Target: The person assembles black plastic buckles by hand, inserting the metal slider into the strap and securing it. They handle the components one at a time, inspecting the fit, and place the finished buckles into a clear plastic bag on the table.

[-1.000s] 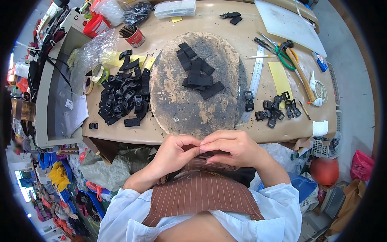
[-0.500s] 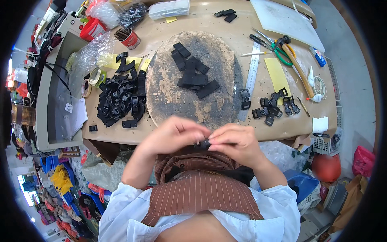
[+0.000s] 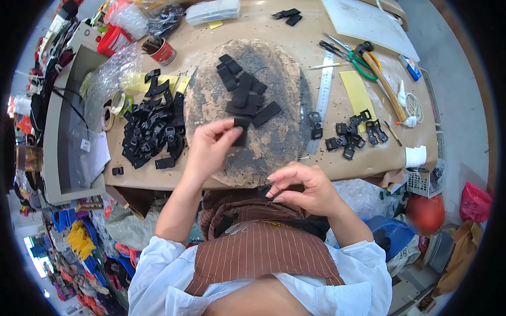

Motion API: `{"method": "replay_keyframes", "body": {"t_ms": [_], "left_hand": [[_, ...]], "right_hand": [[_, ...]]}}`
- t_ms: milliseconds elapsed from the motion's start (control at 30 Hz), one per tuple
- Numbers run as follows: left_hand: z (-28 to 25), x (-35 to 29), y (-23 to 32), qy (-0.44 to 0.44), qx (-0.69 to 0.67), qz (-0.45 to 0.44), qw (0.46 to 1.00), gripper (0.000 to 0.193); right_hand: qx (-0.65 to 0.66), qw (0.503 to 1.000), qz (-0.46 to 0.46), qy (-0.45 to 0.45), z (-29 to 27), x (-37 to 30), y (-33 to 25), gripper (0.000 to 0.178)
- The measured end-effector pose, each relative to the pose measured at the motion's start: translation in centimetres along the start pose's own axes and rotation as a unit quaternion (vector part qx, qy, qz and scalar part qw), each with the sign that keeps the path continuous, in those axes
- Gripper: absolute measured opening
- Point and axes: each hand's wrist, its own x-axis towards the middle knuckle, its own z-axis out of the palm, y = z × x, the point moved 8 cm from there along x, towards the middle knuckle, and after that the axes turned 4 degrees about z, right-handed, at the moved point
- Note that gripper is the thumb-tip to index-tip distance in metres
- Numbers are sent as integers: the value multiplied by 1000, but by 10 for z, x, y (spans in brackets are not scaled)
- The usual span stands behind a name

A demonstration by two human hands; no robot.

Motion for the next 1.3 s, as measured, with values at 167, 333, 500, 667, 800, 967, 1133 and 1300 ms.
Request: {"method": "replay_keyframes", "body": {"t_ms": [167,333,500,667,800,967,1133,1300], "left_hand": [[27,-46,27,-31,-205,-87,975,21],[24,-55,44,-20,-200,-16,979,24],[26,-58,44,-31,-155,-27,987,24],[25,-61,46,-38,-121,-12,992,23],[27,-68,49,-35,-72,27,996,21],[30,-73,37,-26,-123,-2,992,20],[28,-68,20,5,-237,-84,968,18],[21,-62,25,20,-228,-84,970,15]], "right_hand": [[59,992,-101,49,5,22,-20,33],[-57,975,-209,51,5,31,-44,27],[-60,972,-214,70,2,26,-50,26],[-81,974,-206,55,2,28,-50,26],[-86,980,-167,60,0,34,-44,23],[-5,993,-69,101,-5,32,-17,20],[-72,986,-137,69,2,34,-37,21],[-23,988,-144,48,-2,34,-37,22]]}}
